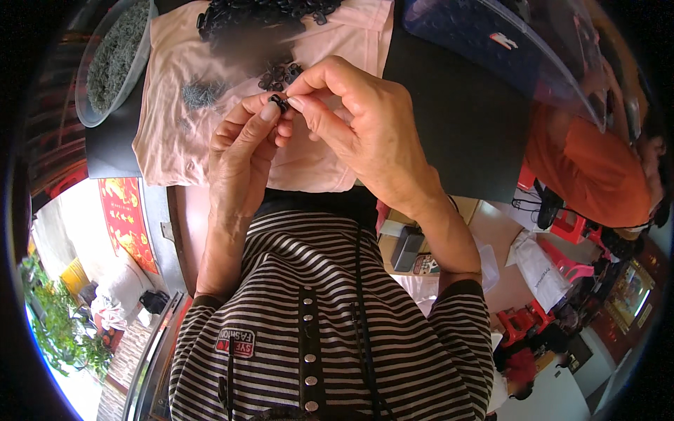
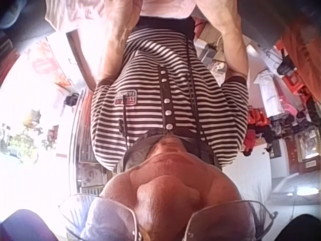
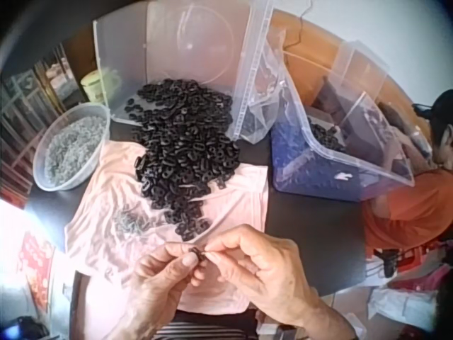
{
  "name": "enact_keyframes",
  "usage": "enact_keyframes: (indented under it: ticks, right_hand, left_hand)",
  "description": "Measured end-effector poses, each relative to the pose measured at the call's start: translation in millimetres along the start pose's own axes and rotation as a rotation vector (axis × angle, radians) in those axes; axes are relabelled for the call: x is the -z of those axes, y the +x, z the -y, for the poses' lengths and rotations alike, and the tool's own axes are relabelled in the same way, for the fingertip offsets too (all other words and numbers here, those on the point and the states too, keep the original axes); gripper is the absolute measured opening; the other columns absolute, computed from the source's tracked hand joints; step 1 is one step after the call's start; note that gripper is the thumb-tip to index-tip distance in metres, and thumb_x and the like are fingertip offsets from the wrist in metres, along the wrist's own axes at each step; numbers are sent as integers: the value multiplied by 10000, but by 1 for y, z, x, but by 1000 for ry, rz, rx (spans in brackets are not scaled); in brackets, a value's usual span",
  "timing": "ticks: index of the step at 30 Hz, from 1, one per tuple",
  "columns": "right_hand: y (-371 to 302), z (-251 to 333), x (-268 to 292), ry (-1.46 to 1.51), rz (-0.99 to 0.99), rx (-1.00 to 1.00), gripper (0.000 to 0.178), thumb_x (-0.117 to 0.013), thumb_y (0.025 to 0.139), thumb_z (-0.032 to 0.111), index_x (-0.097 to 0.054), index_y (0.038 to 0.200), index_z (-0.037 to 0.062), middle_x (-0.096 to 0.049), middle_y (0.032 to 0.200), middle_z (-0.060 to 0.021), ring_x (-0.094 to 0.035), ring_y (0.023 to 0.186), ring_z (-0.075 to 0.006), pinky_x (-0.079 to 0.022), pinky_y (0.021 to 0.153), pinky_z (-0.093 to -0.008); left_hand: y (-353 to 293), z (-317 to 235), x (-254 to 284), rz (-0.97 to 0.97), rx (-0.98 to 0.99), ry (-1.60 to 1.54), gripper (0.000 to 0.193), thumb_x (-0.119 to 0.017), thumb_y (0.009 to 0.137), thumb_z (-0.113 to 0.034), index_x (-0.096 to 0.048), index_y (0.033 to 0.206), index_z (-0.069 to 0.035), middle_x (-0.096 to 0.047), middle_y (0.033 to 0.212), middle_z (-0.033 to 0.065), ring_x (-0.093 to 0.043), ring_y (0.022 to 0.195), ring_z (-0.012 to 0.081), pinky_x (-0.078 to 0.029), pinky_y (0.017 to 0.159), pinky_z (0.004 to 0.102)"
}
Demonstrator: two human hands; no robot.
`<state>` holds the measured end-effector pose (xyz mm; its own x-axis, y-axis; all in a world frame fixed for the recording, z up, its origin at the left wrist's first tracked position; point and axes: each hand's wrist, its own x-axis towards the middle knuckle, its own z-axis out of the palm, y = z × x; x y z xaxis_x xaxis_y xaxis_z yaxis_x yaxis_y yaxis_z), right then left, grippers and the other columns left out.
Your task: The person sits at a table and repeatedly assembles small black plastic clips with metal pins. They pick up a clip and a pin, insert the pin into the clip, and place the finished unit on a pink cloth.
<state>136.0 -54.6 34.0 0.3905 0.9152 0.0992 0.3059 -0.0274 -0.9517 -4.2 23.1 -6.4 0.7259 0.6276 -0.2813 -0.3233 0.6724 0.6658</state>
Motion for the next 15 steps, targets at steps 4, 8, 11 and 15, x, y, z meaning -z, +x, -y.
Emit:
enact_keyframes:
  ticks: [4, 8, 11, 15]
  right_hand:
    - [-1, 2, 1, 2, -8, -4, 90, -607, 840, -5, -564, 919, -9, -638, 790, -59, -606, 626, -94, -503, 560, -223]
    - [-2, 3, 1, 20, -25, -1, 91, -608, 838, -10, -563, 918, -12, -637, 789, -59, -602, 620, -92, -503, 558, -221]
    - [-2, 4, 1, -4, -24, 3, 78, -605, 843, -3, -564, 910, -1, -635, 789, -54, -600, 618, -89, -500, 556, -221]
    - [-2, 8, 2, -116, 5, 26, 78, -609, 833, 3, -565, 897, 12, -632, 790, -63, -615, 607, -125, -492, 543, -236]
  left_hand:
    - [0, -1, -2, -5, -1, 23, 187, -588, 893, -93, -604, 1035, 27, -650, 914, 81, -583, 756, 102, -482, 704, 213]
    - [0, -1, -3, -10, 5, 33, 186, -589, 892, -91, -604, 1035, 28, -651, 916, 82, -580, 749, 100, -480, 701, 212]
    - [0, -1, -3, -8, 4, 37, 181, -597, 887, -87, -609, 1027, 26, -650, 916, 79, -576, 747, 98, -477, 702, 210]
    - [0, 0, -2, -14, -21, 75, 173, -613, 876, -86, -620, 1009, 24, -648, 895, 66, -570, 734, 91, -473, 691, 203]
